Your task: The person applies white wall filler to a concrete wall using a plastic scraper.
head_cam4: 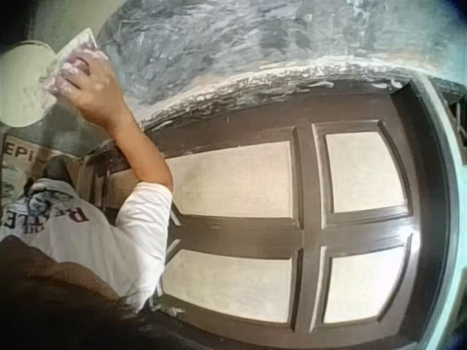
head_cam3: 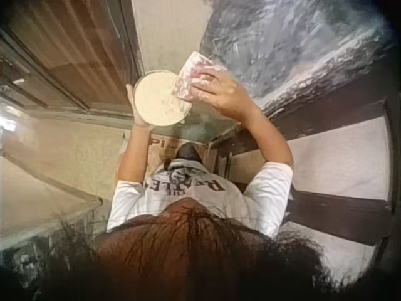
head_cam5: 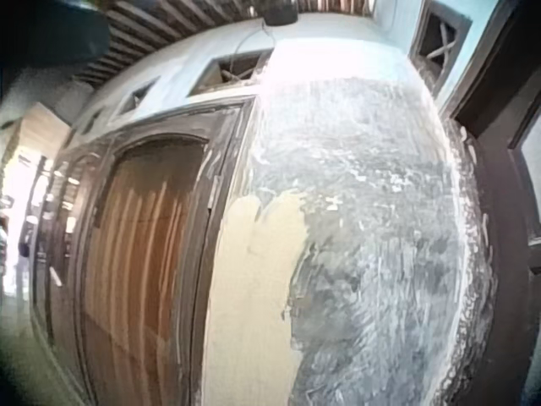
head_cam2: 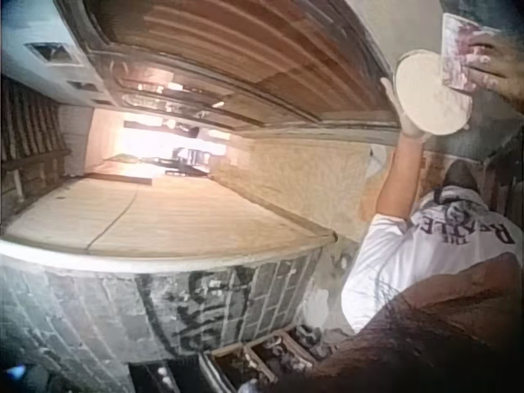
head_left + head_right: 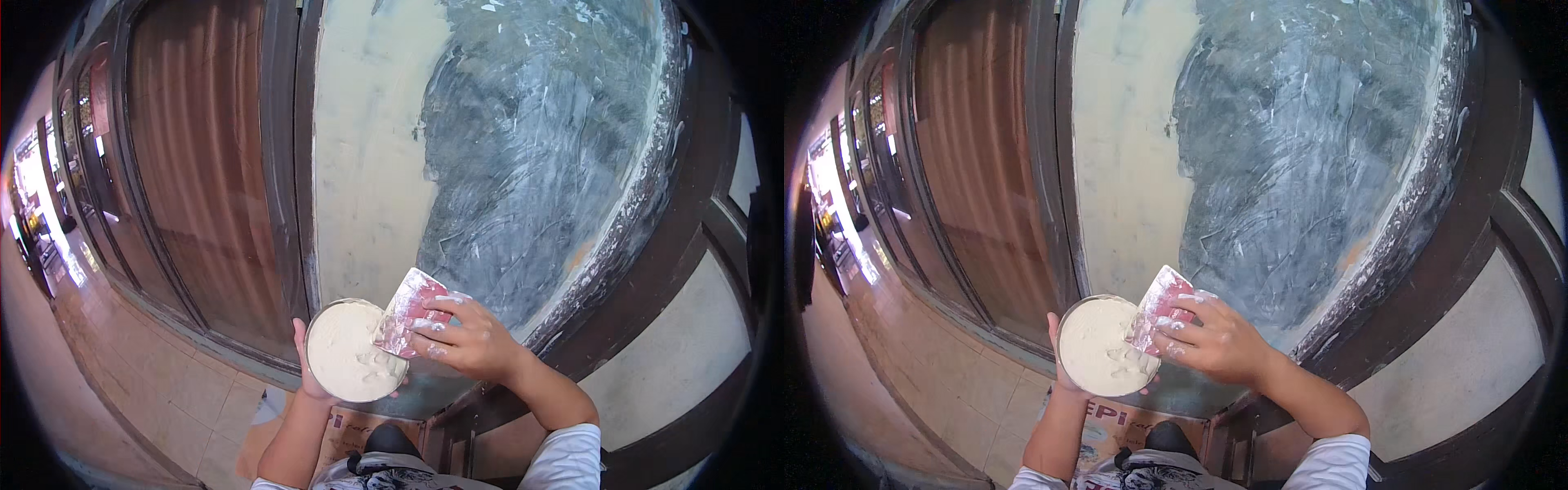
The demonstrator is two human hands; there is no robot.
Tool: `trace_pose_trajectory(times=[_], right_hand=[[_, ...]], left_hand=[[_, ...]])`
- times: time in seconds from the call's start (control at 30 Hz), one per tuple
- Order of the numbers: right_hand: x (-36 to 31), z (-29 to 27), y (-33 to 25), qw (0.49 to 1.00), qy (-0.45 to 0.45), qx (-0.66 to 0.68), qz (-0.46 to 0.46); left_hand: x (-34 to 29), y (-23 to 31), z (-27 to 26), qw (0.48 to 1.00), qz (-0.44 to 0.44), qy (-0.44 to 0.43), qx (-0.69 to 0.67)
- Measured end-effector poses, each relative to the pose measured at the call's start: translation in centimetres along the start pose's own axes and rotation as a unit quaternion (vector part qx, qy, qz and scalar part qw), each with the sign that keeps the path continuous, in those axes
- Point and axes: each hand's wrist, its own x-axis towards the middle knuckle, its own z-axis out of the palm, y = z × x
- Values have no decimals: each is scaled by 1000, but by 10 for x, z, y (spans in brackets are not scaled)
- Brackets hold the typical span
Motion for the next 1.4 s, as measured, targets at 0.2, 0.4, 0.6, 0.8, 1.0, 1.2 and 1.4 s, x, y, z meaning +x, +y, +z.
trace_pose_trajectory(times=[0.2,0.4,0.6,0.8,1.0,1.2,1.4], right_hand=[[-5,3,-1,1000,10,0,19],[-4,4,-6,997,34,-30,64],[-10,14,-6,993,36,-51,100],[-12,27,0,991,45,-57,112],[-7,39,0,987,87,-35,133],[-22,66,27,965,110,-18,238],[-64,117,42,944,51,-41,325]], left_hand=[[1,-4,-8,999,6,46,3],[-1,-8,-16,999,9,52,1],[-7,-11,-15,998,15,43,32],[-10,-11,-2,985,27,119,125],[-17,-16,-20,986,57,130,89],[-46,-2,-21,988,51,45,-141],[-68,18,-20,987,105,31,-119]])
